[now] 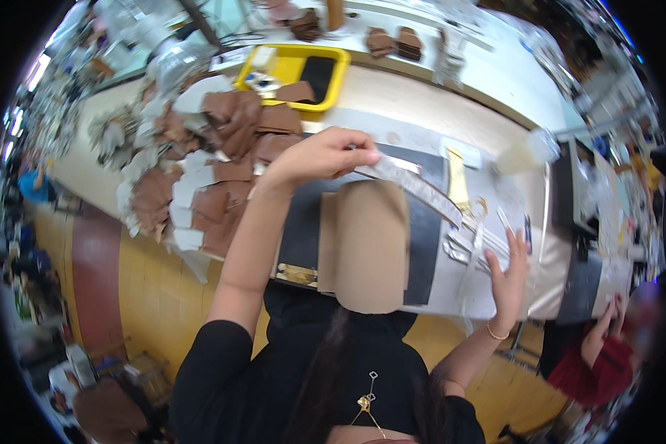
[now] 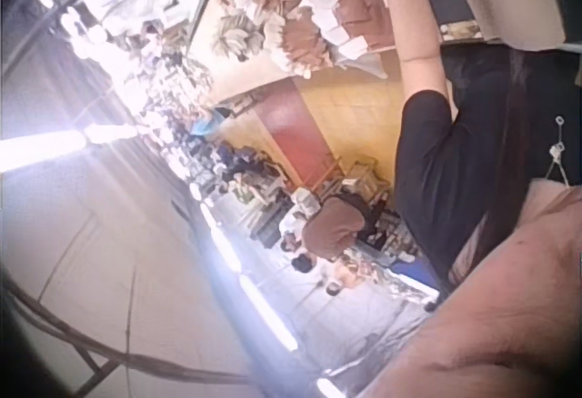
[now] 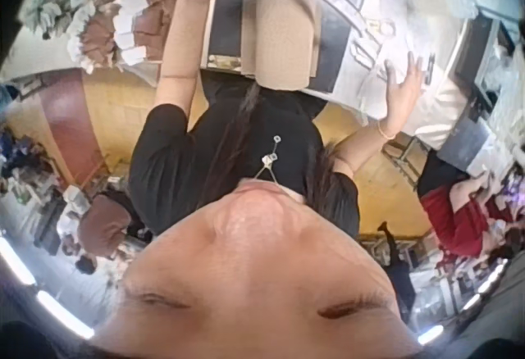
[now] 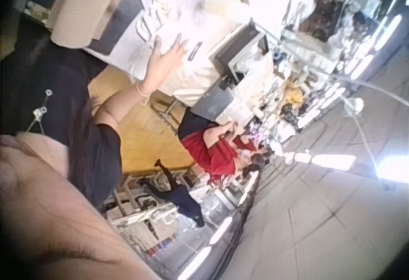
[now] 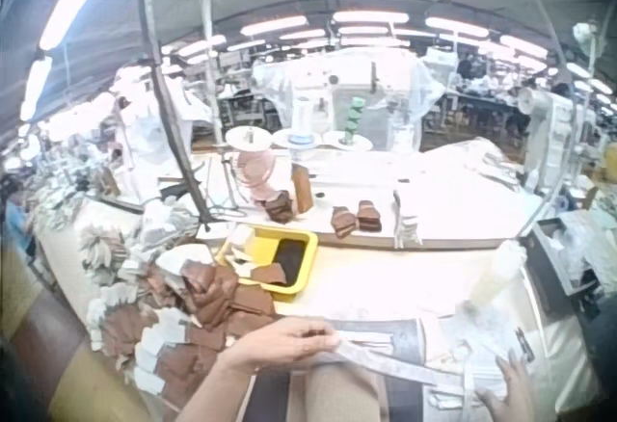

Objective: The person repeatedly picks up brown leather pieces and white strips from a table, folds the white strip, and wraps it around the leather piece. The person places the assembled items on the table and continues the process with additional pieces.

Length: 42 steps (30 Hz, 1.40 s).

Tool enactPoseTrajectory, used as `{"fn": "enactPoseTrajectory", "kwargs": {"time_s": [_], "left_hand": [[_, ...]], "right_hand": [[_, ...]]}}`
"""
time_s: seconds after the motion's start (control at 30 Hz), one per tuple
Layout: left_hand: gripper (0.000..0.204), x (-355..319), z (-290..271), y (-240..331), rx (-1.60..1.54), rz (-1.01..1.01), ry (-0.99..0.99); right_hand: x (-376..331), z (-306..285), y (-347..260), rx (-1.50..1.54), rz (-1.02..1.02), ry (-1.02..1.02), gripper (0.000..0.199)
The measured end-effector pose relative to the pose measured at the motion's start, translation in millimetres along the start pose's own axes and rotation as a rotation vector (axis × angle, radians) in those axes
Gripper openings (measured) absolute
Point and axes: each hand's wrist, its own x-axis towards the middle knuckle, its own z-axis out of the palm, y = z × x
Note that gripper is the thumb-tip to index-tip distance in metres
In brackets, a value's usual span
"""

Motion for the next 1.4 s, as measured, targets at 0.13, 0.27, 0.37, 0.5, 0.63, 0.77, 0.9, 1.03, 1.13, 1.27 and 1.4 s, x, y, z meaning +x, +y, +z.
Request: {"fn": "enactPoseTrajectory", "kwargs": {"time_s": [0.13,0.27,0.37,0.5,0.63,0.77,0.9,1.03,1.13,1.27,1.4], "left_hand": [[0.032,22,-33,-53,0.355,-0.078,0.181],[0.046,9,-34,-75,0.667,-0.131,0.508],[0.044,-24,-61,-68,0.474,-0.219,0.355],[0.032,-117,-130,-63,0.209,-0.38,0.354],[0.026,-194,-217,-78,0.222,-0.498,1.017],[0.03,-209,-299,-117,0.376,-0.407,1.355],[0.042,-181,-343,-146,0.853,-0.485,1.402],[0.047,-155,-356,-165,0.991,-0.399,1.489],[0.037,-149,-355,-174,1.038,-0.323,1.612],[0.027,-154,-362,-168,1.013,-0.33,1.575],[0.018,-168,-376,-141,0.723,-0.311,1.632]], "right_hand": [[41,27,49,-0.131,0.021,0.104,0.047],[72,54,88,-0.311,-0.029,0.135,0.035],[81,68,102,-0.369,-0.023,0.106,0.031],[82,72,102,-0.405,-0.013,0.16,0.03],[80,67,89,-0.389,0.054,0.158,0.025],[82,64,79,-0.393,0.032,0.189,0.017],[85,56,77,-0.363,0.046,0.188,0.012],[79,38,67,-0.335,0.066,0.221,0.011],[70,23,51,-0.259,0.021,0.318,0.01],[63,3,25,-0.208,-0.049,0.404,0.009],[60,-4,3,-0.093,-0.03,0.463,0.009]]}}
